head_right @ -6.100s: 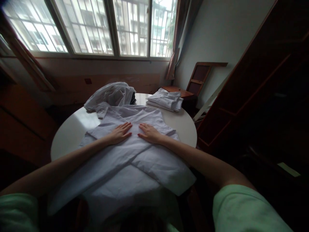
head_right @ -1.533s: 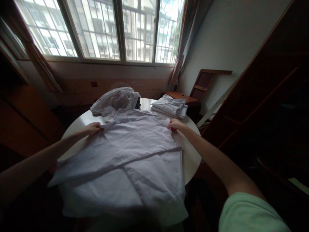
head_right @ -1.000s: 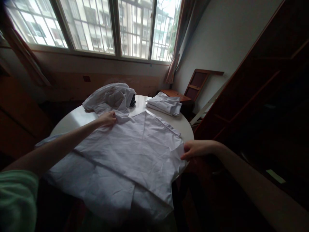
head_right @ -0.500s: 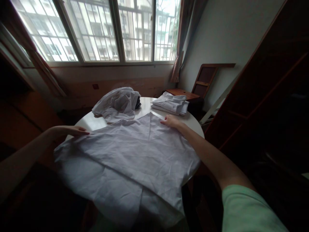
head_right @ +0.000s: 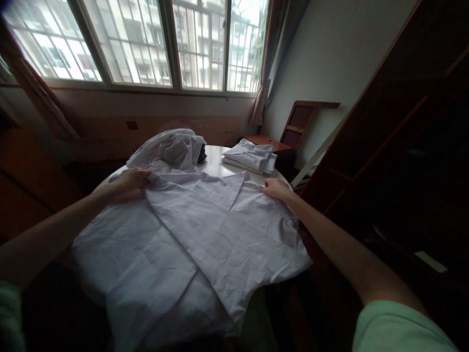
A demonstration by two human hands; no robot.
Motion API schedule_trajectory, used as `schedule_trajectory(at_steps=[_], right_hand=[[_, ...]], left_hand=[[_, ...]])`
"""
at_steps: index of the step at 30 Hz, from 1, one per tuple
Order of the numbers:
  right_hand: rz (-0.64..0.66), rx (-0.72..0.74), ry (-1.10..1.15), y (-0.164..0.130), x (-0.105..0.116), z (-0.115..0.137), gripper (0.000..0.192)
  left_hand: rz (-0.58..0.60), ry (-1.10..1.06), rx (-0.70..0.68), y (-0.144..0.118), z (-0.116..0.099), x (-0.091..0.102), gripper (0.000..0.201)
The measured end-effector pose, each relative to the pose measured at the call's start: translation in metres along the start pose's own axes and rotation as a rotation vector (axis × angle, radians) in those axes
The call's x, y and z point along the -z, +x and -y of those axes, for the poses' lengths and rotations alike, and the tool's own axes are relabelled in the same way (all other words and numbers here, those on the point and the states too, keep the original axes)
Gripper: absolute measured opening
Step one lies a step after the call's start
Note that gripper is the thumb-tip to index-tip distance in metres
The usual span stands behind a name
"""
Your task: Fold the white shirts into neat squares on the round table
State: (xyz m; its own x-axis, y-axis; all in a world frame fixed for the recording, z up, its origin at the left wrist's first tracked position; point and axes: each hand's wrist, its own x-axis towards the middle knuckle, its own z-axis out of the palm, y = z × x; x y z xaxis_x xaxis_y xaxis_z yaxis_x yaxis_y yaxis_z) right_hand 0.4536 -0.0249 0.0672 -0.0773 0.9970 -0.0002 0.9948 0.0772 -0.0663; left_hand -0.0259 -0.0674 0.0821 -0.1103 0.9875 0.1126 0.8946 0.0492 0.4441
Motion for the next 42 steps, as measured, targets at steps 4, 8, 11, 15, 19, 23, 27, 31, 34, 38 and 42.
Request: schedule_trajectory(at_steps=[4,8,11,15,19,23,27,31,34,38,42], right_hand=[[-0.134,-0.055,-0.067,-0.017,0.000,-0.008,0.013],[-0.252,-0.136,-0.059,-0.022,-0.007,-0.009,0.018],[-0.177,-0.106,-0.054,-0.016,-0.011,-0.011,0.036],[-0.313,0.181,0.103,-0.010,-0.023,-0.013,0.043],[-0.302,0.407,0.131,-0.017,-0.050,-0.006,0.048],[-0.225,0.440,0.131,-0.032,-0.058,-0.001,0.050],[-0.307,0.587,0.313,-0.072,-0.035,0.003,0.049],[-0.250,0.825,0.429,-0.146,-0.020,0.030,0.043],[-0.153,1.048,0.419,-0.192,-0.028,0.058,0.039],[-0.155,1.198,0.347,-0.211,-0.039,0.082,0.028],[-0.099,1.247,0.298,-0.206,-0.033,0.090,0.026]], left_hand=[[-0.133,0.331,-0.246,0.017,-0.023,0.004,0.024],[-0.266,0.520,-0.286,0.028,-0.031,0.002,0.035],[-0.322,0.496,-0.183,0.031,-0.032,-0.011,0.033],[-0.343,0.441,-0.306,0.012,-0.034,-0.031,0.049],[-0.087,0.370,-0.652,-0.043,-0.034,-0.042,0.053],[0.107,0.261,-0.781,-0.117,-0.028,-0.036,0.055],[0.167,0.133,-0.751,-0.183,-0.037,-0.024,0.064],[0.347,0.090,-0.860,-0.219,-0.054,-0.029,0.071],[0.413,0.107,-0.862,-0.228,-0.054,-0.038,0.066],[0.334,0.159,-0.830,-0.240,-0.044,-0.041,0.059],[0.211,0.240,-0.815,-0.260,-0.033,-0.041,0.065]])
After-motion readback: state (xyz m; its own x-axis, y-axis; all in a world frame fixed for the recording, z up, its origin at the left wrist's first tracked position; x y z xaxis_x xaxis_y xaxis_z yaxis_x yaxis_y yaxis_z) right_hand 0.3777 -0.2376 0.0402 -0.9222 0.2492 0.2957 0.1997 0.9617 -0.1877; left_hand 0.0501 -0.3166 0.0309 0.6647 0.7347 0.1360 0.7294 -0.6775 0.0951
